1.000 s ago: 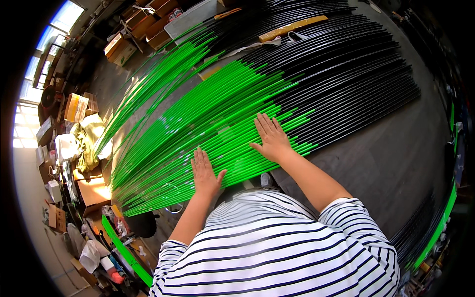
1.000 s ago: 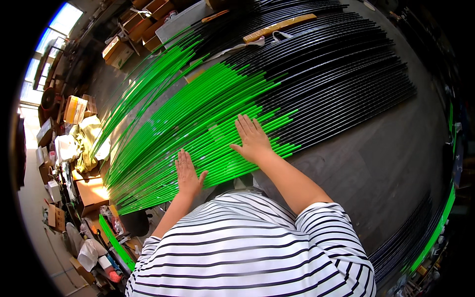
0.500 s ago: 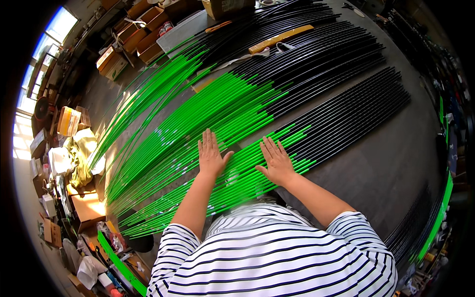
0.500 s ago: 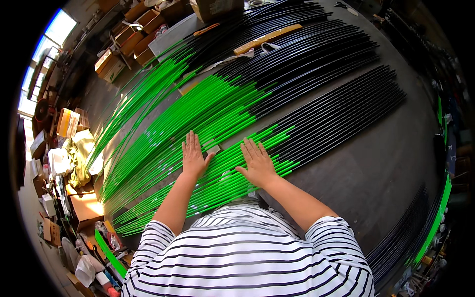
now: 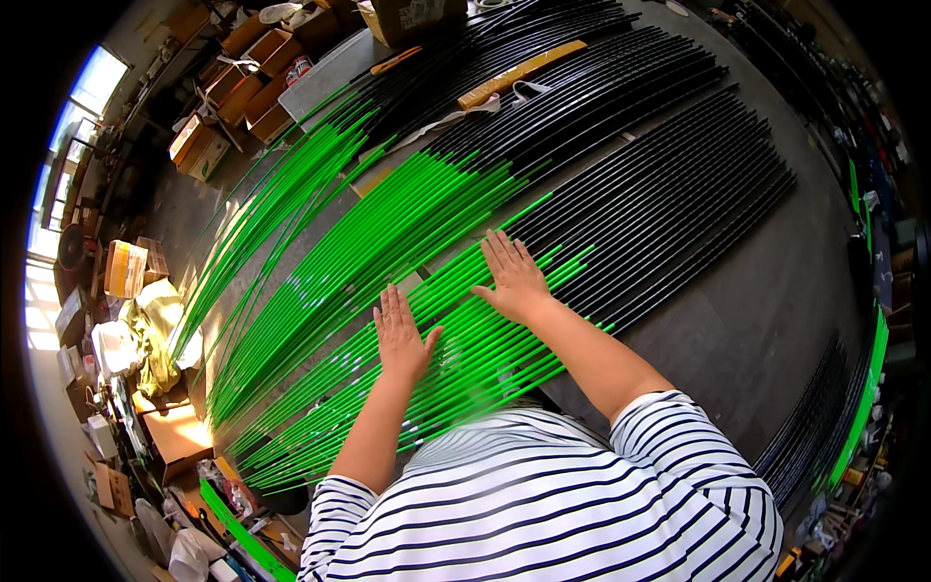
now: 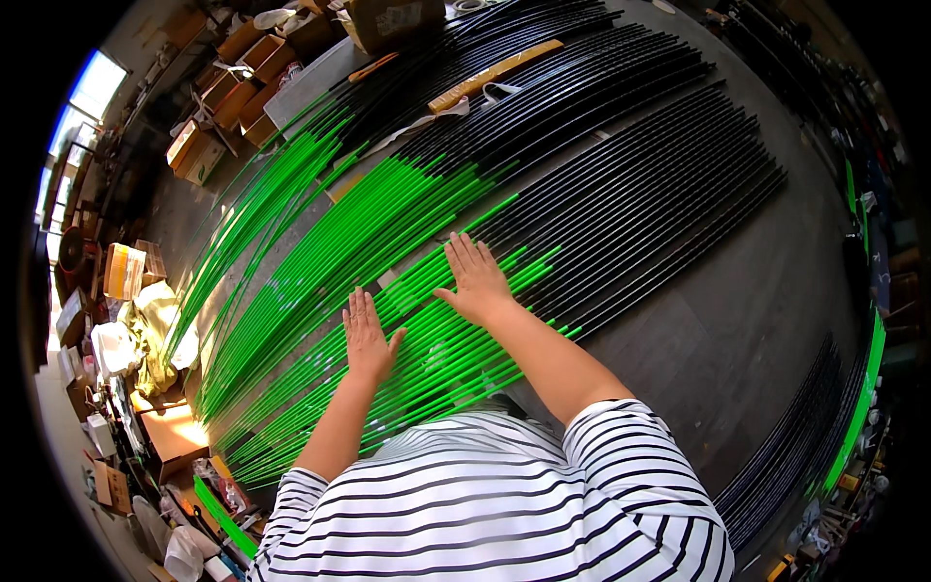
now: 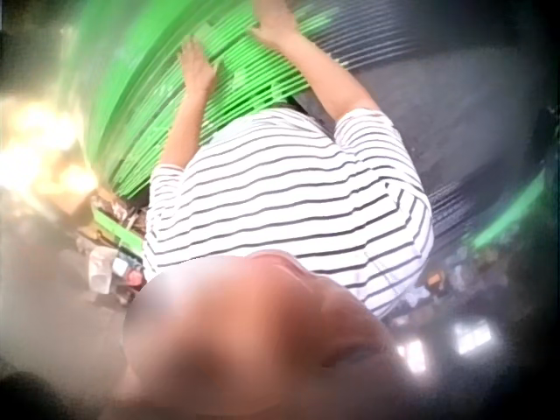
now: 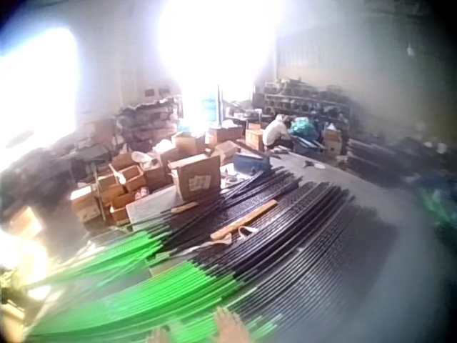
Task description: The person repeatedly picks up bundles of green and black rods from a table, separates them by color, and places them into separate piles. The person handles the rods by hand and organizes them into neat stacks on the table.
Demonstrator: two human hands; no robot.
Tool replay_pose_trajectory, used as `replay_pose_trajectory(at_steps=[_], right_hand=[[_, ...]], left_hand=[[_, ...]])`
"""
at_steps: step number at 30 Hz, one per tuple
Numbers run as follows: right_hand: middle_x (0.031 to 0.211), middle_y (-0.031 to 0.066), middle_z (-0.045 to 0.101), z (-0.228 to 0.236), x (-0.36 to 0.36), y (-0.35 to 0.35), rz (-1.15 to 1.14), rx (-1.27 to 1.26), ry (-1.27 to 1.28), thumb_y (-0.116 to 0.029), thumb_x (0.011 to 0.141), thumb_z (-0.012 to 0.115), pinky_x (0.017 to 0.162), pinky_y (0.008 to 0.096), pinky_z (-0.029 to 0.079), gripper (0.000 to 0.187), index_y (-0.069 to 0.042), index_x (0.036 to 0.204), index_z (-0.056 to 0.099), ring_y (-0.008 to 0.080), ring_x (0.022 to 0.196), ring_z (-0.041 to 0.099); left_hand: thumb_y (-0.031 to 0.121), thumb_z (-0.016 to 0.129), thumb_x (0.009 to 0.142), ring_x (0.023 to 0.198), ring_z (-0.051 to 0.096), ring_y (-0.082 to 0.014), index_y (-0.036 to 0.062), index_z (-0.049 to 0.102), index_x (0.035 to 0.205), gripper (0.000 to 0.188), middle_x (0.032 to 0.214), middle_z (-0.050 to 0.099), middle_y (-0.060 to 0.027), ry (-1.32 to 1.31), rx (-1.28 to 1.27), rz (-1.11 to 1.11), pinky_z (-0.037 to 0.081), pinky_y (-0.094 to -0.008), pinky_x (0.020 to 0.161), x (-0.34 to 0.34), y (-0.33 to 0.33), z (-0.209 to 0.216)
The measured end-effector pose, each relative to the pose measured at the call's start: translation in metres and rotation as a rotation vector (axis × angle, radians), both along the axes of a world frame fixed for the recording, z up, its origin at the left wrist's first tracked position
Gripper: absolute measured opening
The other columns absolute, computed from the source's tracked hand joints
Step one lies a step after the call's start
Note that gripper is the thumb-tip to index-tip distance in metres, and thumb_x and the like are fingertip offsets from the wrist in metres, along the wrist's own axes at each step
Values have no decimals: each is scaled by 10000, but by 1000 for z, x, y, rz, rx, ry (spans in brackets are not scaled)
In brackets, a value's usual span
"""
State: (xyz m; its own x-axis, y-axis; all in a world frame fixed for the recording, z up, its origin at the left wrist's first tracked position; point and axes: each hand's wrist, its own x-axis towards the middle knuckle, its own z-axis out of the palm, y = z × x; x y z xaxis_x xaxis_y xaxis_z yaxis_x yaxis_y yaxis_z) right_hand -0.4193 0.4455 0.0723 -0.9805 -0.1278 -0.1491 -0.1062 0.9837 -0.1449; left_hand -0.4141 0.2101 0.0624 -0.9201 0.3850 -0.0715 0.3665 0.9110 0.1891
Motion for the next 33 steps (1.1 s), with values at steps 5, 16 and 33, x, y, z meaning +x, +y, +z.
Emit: replay_pose_trajectory(at_steps=[5,16,33], right_hand=[[1485,121,149,-5,0,0,-3,-65,95,-556,891,343,1126,389,78,764,-21,1412,183,246,1381,99],[1470,97,209,-5,-3,-1,62,-131,132,-509,894,391,1123,384,114,708,-48,1406,228,230,1370,154],[1470,85,220,2,-1,-2,36,-159,115,-484,887,424,1124,375,116,687,-56,1399,259,220,1368,165]], left_hand=[[506,512,828,1365,117,-336,-65,168,1377,864,1463,136,-205,63,-30,20,75,-451,1113,-7,-3,-4],[167,598,812,942,522,-299,33,574,1046,271,997,564,-112,364,143,-6,407,-406,819,-44,-1,6],[55,581,861,725,566,-119,31,660,991,154,806,607,-47,323,757,103,436,-252,639,-205,-151,48]])
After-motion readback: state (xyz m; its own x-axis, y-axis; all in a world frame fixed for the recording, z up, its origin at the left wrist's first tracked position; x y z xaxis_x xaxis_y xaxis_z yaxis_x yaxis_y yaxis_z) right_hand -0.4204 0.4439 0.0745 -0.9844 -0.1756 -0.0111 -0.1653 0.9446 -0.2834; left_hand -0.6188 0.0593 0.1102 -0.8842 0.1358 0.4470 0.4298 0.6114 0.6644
